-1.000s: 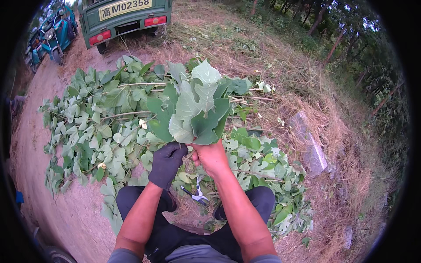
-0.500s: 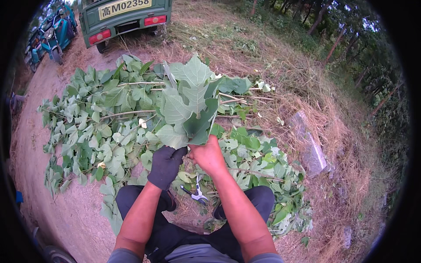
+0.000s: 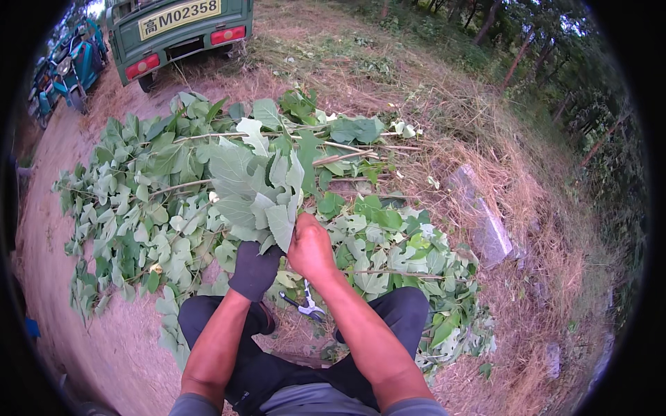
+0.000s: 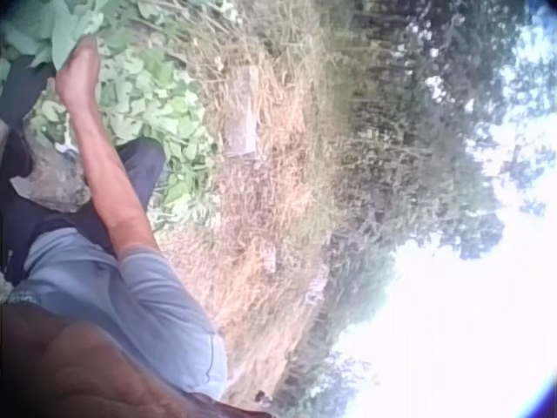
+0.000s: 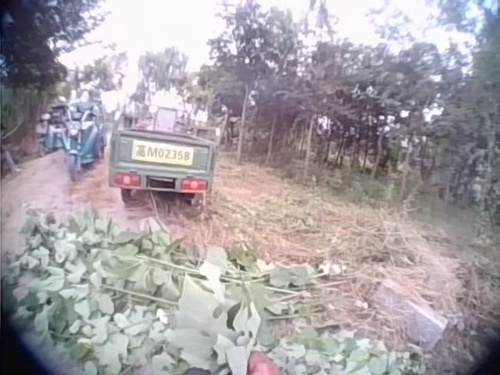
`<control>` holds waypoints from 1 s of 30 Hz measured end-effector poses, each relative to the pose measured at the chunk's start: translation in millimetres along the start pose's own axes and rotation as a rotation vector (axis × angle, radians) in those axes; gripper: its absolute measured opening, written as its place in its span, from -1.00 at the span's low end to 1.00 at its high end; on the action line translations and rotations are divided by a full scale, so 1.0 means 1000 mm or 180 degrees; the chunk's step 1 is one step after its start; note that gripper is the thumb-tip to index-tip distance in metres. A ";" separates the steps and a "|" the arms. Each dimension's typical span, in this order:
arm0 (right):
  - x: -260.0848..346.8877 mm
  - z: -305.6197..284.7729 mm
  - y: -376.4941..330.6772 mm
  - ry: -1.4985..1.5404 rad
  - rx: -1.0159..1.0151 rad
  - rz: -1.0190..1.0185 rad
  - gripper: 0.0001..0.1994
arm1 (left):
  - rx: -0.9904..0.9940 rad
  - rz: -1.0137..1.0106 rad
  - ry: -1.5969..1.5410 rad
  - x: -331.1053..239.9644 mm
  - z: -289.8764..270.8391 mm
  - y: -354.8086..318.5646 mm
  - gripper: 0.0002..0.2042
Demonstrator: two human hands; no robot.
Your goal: The person sits on the ground and uses pruning shears to trim leaves and small branches from a pile of cut plant stems. The person repeatedly picks up stems, cuts off leaves, and places the trimmed pieces back on the pile.
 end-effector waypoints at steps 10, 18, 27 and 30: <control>0.016 -0.006 -0.023 0.0008 0.0093 -0.0350 -0.79 | 0.0021 0.0377 -0.0569 -0.006 -0.002 -0.002 -0.73; -0.008 -0.007 -0.013 0.0367 0.0293 0.0187 -0.70 | 0.0157 0.0273 0.0117 -0.019 0.005 0.002 -0.82; 0.050 -0.058 -0.003 0.0693 -0.0090 -0.0317 -0.80 | -0.0319 0.0578 0.0115 0.004 -0.007 0.008 -0.79; -0.014 -0.069 -0.013 0.1199 0.0234 0.1439 -0.90 | -0.0106 -0.1639 -0.1635 0.018 -0.006 0.010 -0.82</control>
Point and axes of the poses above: each hand's wrist, its own y-axis towards the middle knuckle, its own z-axis out of the palm, x = y × z, the point moved 8 cm from there along y, towards the middle knuckle, and after that the axes turned 4 degrees about -y, right-handed, at the moved point
